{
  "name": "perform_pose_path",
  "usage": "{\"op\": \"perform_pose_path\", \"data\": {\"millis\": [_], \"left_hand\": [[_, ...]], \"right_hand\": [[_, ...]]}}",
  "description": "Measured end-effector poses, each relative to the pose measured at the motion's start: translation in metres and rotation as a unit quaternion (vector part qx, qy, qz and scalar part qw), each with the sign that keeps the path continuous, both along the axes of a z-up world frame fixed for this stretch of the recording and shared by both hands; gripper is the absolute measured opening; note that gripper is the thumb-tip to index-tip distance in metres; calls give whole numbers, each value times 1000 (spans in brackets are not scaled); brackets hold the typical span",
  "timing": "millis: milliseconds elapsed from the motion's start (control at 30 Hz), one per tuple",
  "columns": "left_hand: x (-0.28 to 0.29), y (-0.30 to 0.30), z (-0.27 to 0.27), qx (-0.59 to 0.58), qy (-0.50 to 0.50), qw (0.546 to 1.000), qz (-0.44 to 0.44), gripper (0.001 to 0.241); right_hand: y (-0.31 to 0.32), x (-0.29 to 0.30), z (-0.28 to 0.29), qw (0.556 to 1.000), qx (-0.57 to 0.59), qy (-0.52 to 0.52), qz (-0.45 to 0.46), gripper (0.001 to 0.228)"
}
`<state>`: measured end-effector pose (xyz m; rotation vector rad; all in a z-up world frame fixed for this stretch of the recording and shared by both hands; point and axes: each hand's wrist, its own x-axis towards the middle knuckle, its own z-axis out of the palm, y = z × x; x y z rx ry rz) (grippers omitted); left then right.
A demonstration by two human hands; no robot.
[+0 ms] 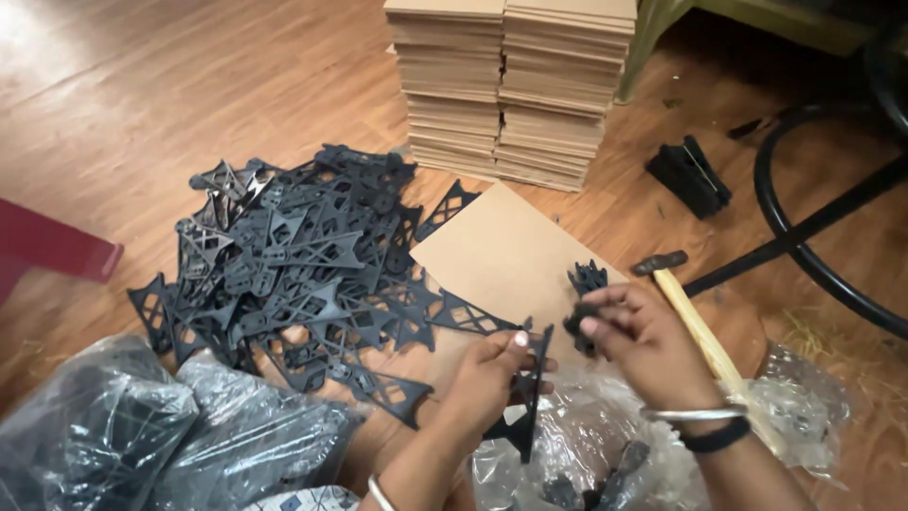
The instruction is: The person sits on the floor and assembles black laser-cut decorative pieces by hand, fitting slots of the cutouts together one piece at a time and setting finished assemblies on a cardboard sheet beside a large pile of unassembled pieces.
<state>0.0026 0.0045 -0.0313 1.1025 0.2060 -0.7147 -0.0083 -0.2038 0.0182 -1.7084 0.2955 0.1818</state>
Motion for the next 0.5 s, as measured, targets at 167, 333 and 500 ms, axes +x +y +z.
{"op": "perform_pose_path", "data": {"millis": [167, 333, 500], "left_hand": [[-6, -12, -1, 8, 6, 999, -33, 30], [-9, -10, -1, 0, -18, 999, -31, 30], [-13, -9, 27, 8, 12, 999, -29, 30]], "right_hand": [[1, 3, -1, 989, 129, -77, -8, 27], [12, 4, -19, 963, 267, -23, 8, 27], [12, 4, -31, 964, 265, 17, -14, 27]]}}
